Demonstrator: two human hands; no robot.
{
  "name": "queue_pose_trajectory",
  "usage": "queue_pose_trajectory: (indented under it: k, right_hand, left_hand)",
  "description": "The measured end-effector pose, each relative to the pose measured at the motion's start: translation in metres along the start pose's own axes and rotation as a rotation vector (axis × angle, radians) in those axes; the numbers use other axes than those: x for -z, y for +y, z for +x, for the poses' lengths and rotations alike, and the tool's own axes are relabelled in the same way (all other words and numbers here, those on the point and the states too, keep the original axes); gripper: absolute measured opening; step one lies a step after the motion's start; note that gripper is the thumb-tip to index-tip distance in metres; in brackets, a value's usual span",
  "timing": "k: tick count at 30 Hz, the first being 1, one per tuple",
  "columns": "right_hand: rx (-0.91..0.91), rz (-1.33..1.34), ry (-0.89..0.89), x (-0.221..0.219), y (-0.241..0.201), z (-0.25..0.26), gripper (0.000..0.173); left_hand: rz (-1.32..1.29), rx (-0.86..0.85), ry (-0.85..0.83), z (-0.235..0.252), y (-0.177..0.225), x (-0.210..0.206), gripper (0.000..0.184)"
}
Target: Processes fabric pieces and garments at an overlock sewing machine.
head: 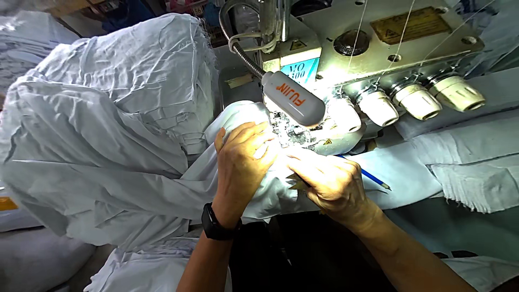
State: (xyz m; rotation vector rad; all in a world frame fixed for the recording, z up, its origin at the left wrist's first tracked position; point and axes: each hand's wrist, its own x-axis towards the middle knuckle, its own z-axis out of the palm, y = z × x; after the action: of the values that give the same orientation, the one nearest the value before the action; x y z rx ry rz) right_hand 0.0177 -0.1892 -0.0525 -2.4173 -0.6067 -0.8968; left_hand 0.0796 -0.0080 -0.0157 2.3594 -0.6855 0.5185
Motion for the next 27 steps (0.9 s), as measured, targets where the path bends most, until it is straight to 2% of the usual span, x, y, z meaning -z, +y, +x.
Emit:
queue_pose_trajectory:
  k: [12, 20, 24, 27]
  right_hand:
    - [-0.086, 0.068, 0.035, -0.001, -0.005, 0.001, 0.021]
    - [-0.177, 0.047, 0.044, -0.012, -0.016, 0.004, 0.016]
    - [-0.160, -0.063, -0.024, -0.018, -0.035, 0.010, 0.021]
    - [-0.158, 0.047, -0.030, -0.016, -0.039, 0.014, 0.020]
  left_hand:
    - [-0.041, -0.023, -0.068, -0.001, -0.006, 0.004, 0.018]
    - [-0.123, -0.064, -0.105, 0.021, -0.019, 0.012, 0.017]
    - [-0.092, 0.003, -0.032, 0.060, -0.030, 0.004, 0.019]
    - [-0.101, 0.140, -0.024, 0.073, -0.036, 0.003, 0.024]
